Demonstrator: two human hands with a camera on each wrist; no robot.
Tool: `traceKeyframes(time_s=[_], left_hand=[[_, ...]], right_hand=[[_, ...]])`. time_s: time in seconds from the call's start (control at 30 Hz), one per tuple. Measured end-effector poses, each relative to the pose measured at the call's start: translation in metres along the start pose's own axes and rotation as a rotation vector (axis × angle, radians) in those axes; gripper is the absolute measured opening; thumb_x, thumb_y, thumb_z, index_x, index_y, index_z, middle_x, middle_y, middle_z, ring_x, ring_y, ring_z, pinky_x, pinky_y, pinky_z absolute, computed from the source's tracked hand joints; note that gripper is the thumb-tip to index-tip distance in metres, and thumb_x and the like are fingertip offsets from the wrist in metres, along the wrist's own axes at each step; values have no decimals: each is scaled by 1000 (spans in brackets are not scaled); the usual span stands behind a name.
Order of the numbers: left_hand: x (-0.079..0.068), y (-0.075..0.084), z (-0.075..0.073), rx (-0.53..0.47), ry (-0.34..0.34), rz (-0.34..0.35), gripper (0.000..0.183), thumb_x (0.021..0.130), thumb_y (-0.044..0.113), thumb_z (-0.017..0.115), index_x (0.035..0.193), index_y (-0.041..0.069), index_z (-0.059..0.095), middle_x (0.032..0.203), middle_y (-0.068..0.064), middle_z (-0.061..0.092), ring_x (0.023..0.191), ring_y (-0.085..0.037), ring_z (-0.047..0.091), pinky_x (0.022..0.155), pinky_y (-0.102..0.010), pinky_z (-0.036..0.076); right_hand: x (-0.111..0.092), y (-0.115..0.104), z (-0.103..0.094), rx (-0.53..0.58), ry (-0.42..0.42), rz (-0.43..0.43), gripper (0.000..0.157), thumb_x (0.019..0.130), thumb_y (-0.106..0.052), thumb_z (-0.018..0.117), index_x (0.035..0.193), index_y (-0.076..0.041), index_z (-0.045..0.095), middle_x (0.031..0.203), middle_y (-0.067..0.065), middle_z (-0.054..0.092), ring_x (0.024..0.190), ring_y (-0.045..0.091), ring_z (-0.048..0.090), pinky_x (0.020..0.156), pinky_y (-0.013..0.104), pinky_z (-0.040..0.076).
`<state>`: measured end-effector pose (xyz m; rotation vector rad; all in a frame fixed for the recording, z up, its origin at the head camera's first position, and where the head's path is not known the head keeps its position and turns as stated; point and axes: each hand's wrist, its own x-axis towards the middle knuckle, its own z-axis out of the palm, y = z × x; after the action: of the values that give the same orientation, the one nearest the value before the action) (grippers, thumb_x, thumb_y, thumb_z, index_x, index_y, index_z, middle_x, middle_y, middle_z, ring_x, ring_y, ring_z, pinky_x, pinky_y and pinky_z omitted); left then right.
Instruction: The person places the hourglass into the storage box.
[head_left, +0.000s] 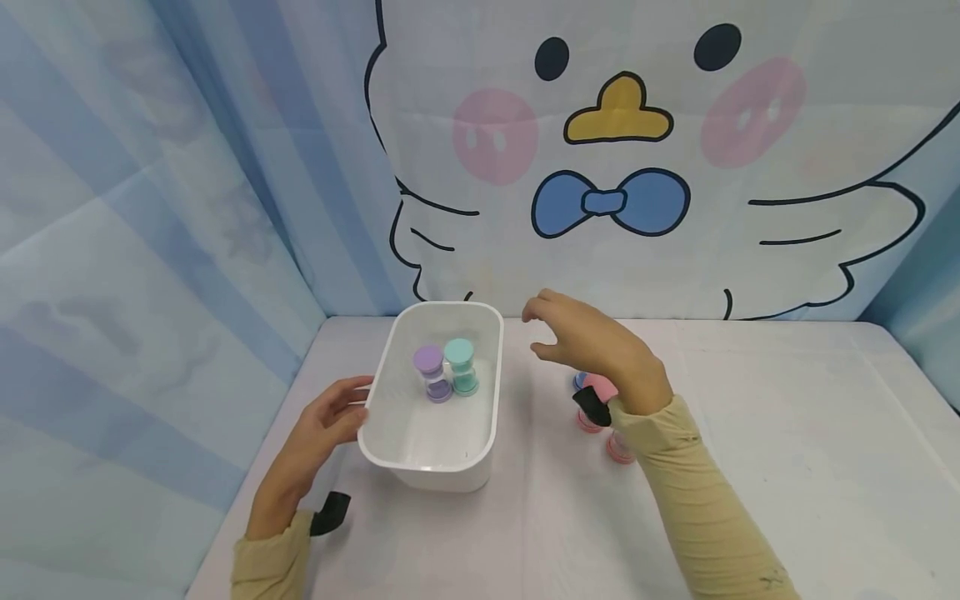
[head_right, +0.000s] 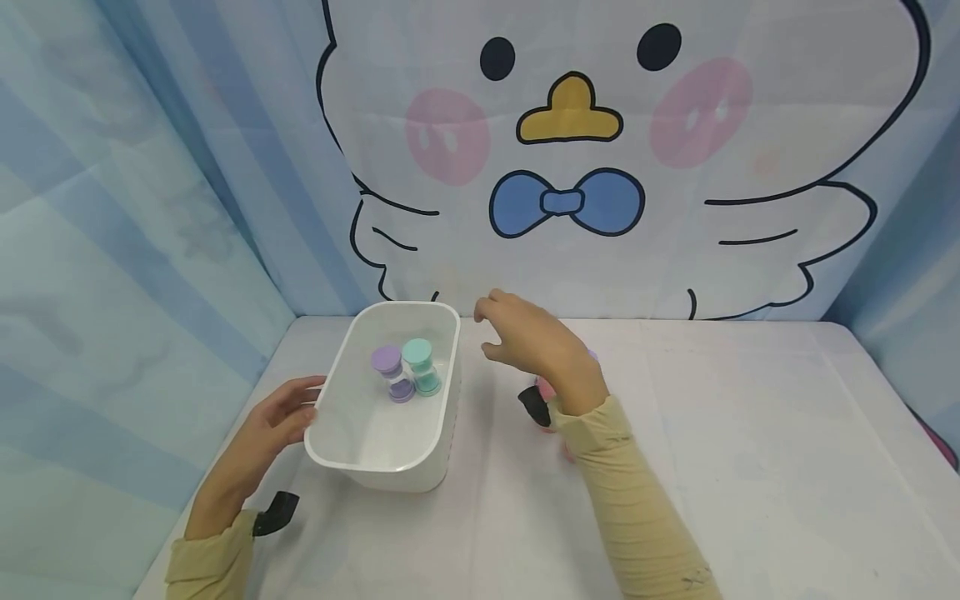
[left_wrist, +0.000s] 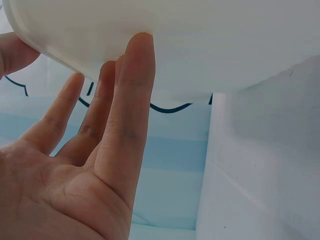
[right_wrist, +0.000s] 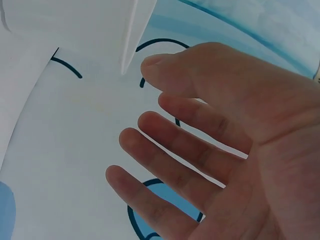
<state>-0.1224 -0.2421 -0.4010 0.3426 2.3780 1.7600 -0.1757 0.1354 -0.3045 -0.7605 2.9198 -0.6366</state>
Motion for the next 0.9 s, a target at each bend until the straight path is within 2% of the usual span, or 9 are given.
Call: traceKeyframes(time_s=[0.23,0.47,0.53,0.77,0.9], left_hand=[[1,0,0,-3,-2,5,47,101,17,57,145,5,44,137,-23,54,109,-7,63,86,-31,55],[-1,0,-1,-9,3,-7,47,100,17,57,145,8,45,139,-19,54,110,-7,63,86,-31,55],[-1,1,-1,-11,1,-4,47,100,17,57,145,8,45,139,-19,54,111,-9,63,86,-32,55],[2,0,0,-26,-12,9,46,100,14,57,144,9,46,139,-20,54,118,-30,61,89,-41,56],[0,-1,-2,-17,-5,1,46,101,17,57,145,10,46,141,-23,52,119,-28,61,90,-43,55]], right_hand=[[-10,13,0,-7,11,-4,38,89,-12,73,123,-2,61,120,10,60,114,27,60,99,43,49],[-19,25,-2,6,-5,42,39,90,-11,72,125,-3,60,123,10,59,109,27,61,97,45,51],[-22,29,-3,13,-8,53,39,90,-11,72,126,-3,60,124,11,59,112,28,61,98,46,50],[-40,46,-8,35,-3,78,35,91,-11,68,124,-3,60,123,10,59,112,28,59,96,47,50],[-44,52,-9,20,-13,65,34,90,-9,68,122,0,61,122,14,59,113,30,58,96,49,50]])
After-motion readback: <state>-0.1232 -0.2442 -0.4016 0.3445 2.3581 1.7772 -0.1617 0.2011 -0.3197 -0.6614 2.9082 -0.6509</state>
